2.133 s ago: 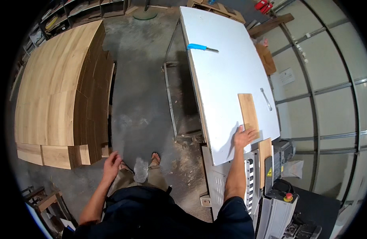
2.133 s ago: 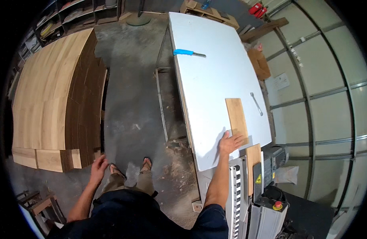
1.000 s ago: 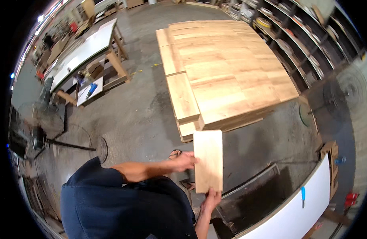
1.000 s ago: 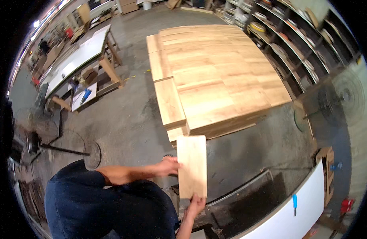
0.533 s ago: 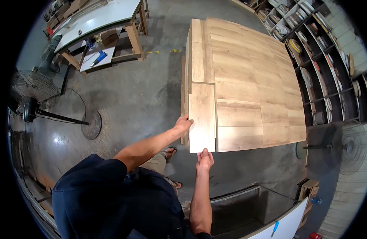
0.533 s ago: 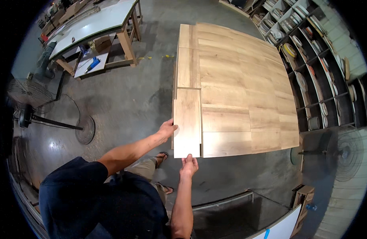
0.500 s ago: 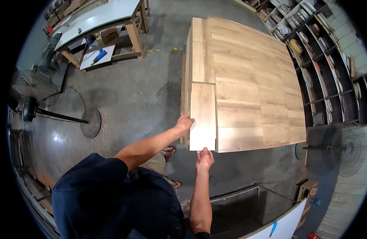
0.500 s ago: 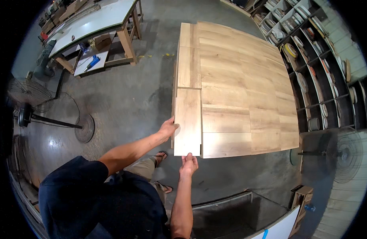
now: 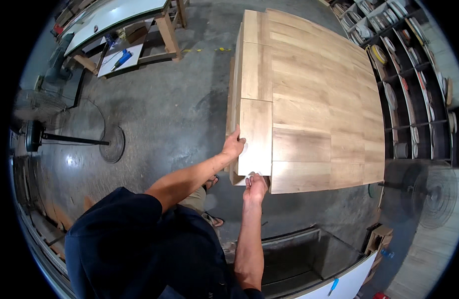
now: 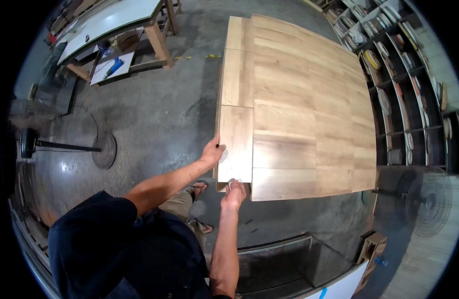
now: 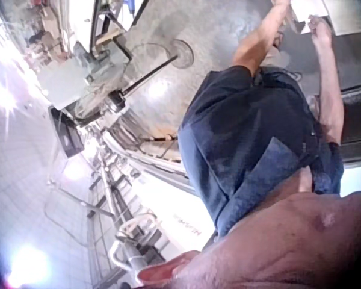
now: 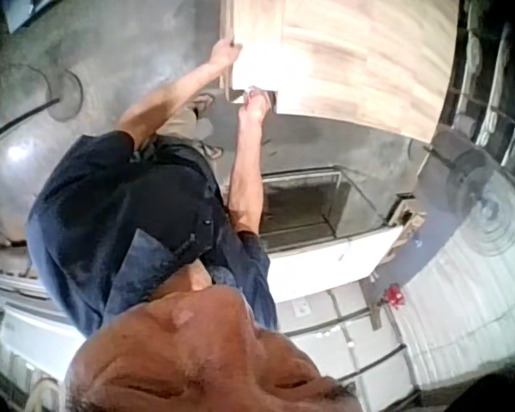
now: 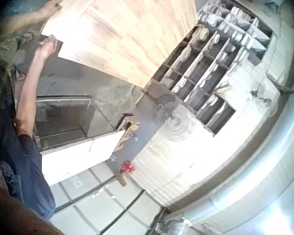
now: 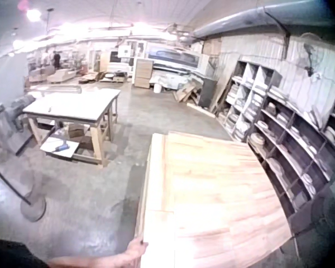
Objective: The person picks up a wooden board from a stack, places it on a white workbench next to a machine, and then returns it to the stack, repeating this action with the same or similar boards.
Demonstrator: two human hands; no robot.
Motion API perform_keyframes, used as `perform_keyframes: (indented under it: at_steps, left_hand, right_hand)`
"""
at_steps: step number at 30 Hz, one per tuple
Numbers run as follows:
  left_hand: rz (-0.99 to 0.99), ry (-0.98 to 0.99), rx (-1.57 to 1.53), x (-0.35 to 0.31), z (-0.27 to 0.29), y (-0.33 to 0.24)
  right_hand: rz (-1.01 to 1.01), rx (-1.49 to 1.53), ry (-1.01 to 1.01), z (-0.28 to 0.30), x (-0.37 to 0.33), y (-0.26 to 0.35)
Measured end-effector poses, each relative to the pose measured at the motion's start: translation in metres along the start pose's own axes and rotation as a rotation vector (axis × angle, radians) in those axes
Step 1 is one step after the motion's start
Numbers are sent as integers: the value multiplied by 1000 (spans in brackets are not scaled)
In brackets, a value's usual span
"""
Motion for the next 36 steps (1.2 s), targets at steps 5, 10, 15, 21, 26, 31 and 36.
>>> perform_keyframes:
  at_steps: [5, 10, 15, 21, 26, 31, 36]
  left_hand:
    - [-448, -177, 157, 6, -4, -10]
    - [-425, 13, 341, -40, -17, -36]
    - [-706, 229, 470, -163, -74, -52]
    - [-687, 944, 447, -283, -211, -2]
    - [-571, 1251, 595, -371, -280, 26]
    - [-514, 1209, 630, -379, -277, 55]
    - [-293, 1214, 778, -403, -275, 76]
  right_hand:
    - [111, -33, 121, 18, -18, 23]
    - [337, 155, -125, 188, -104, 26]
    - [606, 477, -689, 410, -285, -30]
    - [1051, 1037, -1019, 565, -473, -110]
    - [1175, 1265, -1071, 677, -526, -129]
    - [1154, 1301, -1029, 759, -508, -108]
    - [1472, 1296, -703, 850, -500, -139]
Point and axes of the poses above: each hand's wrist, its own x-axis towards the middle knuckle, its own z-axis out of the back of the hand, y = z × x, the point moved 9 cm from there along x, towards the middle knuckle, and after that the axes turned 10 degrees about y, right-handed, at the moved point
